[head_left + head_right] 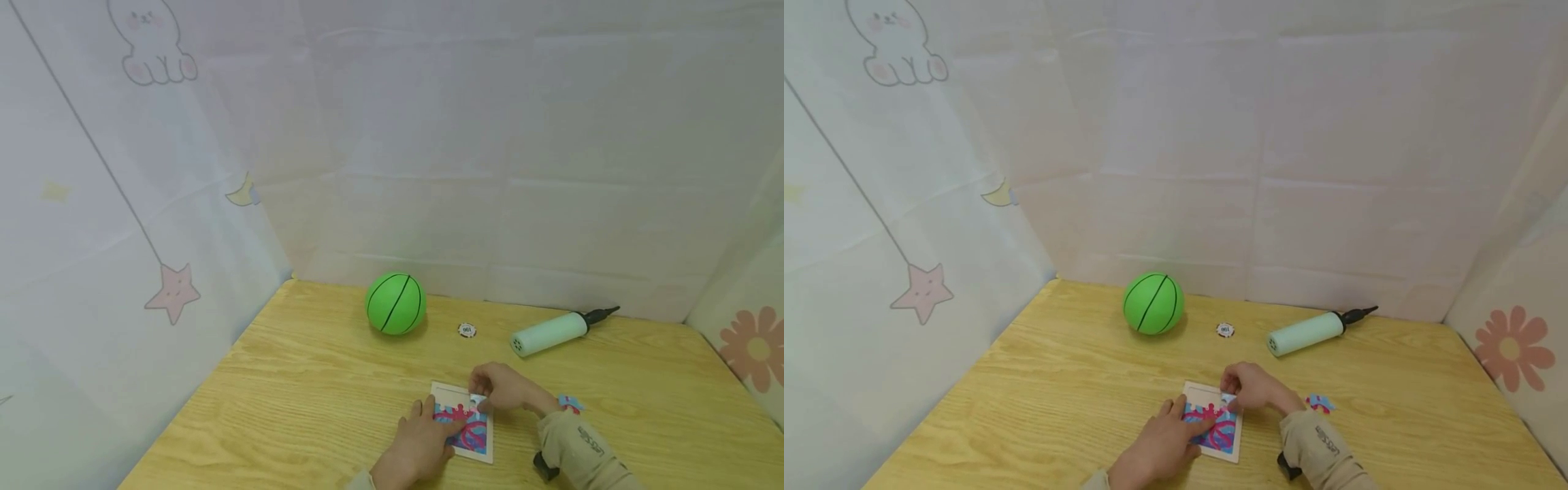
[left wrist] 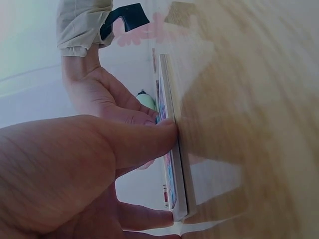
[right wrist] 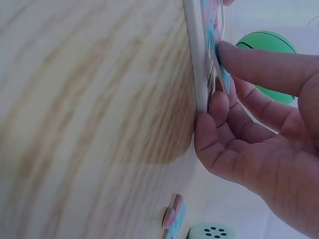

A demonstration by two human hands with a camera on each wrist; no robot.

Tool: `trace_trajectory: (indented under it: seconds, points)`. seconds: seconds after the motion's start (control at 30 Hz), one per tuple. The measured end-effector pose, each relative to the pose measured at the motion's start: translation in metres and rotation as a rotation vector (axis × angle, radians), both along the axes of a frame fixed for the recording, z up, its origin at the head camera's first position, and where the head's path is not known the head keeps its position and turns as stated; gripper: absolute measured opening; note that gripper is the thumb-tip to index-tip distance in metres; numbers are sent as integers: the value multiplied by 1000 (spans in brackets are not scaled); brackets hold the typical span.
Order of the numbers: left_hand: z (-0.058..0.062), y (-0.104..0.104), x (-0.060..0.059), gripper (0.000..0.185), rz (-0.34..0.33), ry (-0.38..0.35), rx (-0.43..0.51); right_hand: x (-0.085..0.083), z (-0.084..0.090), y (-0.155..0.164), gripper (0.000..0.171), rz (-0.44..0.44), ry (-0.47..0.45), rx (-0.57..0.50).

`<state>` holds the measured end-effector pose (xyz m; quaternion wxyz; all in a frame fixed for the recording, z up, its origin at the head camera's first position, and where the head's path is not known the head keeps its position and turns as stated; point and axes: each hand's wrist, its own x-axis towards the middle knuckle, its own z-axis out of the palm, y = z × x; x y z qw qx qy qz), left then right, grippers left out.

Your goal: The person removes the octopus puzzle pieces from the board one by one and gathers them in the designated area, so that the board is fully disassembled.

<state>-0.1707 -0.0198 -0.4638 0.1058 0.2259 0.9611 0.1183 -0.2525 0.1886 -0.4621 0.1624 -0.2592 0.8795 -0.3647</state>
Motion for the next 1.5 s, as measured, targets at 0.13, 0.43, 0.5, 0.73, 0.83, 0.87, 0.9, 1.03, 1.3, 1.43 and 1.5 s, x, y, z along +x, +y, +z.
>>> trace_trajectory:
  seconds: [0.13, 0.43, 0.5, 0.73, 0.83, 0.87, 0.9, 1.03, 1.3, 1.43, 1.5]
  points:
    - [0, 1, -1, 47, -3, -10, 7, 0, 1, 2, 26, 11, -1, -10]
    - [1, 2, -1, 47, 1, -34, 17, 1, 3, 9, 22, 33, -13, -46]
    - [1, 2, -1, 48, 2, -35, 14, 1, 5, 11, 22, 30, -44, -75]
    - [2, 4, 0, 48, 1, -31, 3, 2, 10, 21, 21, 6, -102, -122]
    - [2, 4, 0, 47, 1, -28, 6, 3, 13, 30, 22, -12, -115, -130]
    - [3, 4, 0, 47, 0, -26, 6, 3, 14, 33, 22, -20, -128, -138]
    - [3, 4, 0, 47, 0, -23, 4, 4, 14, 37, 23, -26, -142, -152]
    - [3, 3, 0, 47, 2, -34, -1, 7, 17, 54, 24, -40, -177, -186]
    - [4, 1, 0, 48, 6, -50, 1, 14, 23, 91, 25, -77, -145, -179]
    - [4, 0, -1, 48, -1, -45, 0, 19, 25, 112, 23, -32, -172, -259]
    - [4, 0, -1, 48, -1, -46, 2, 22, 26, 122, 24, -16, -184, -289]
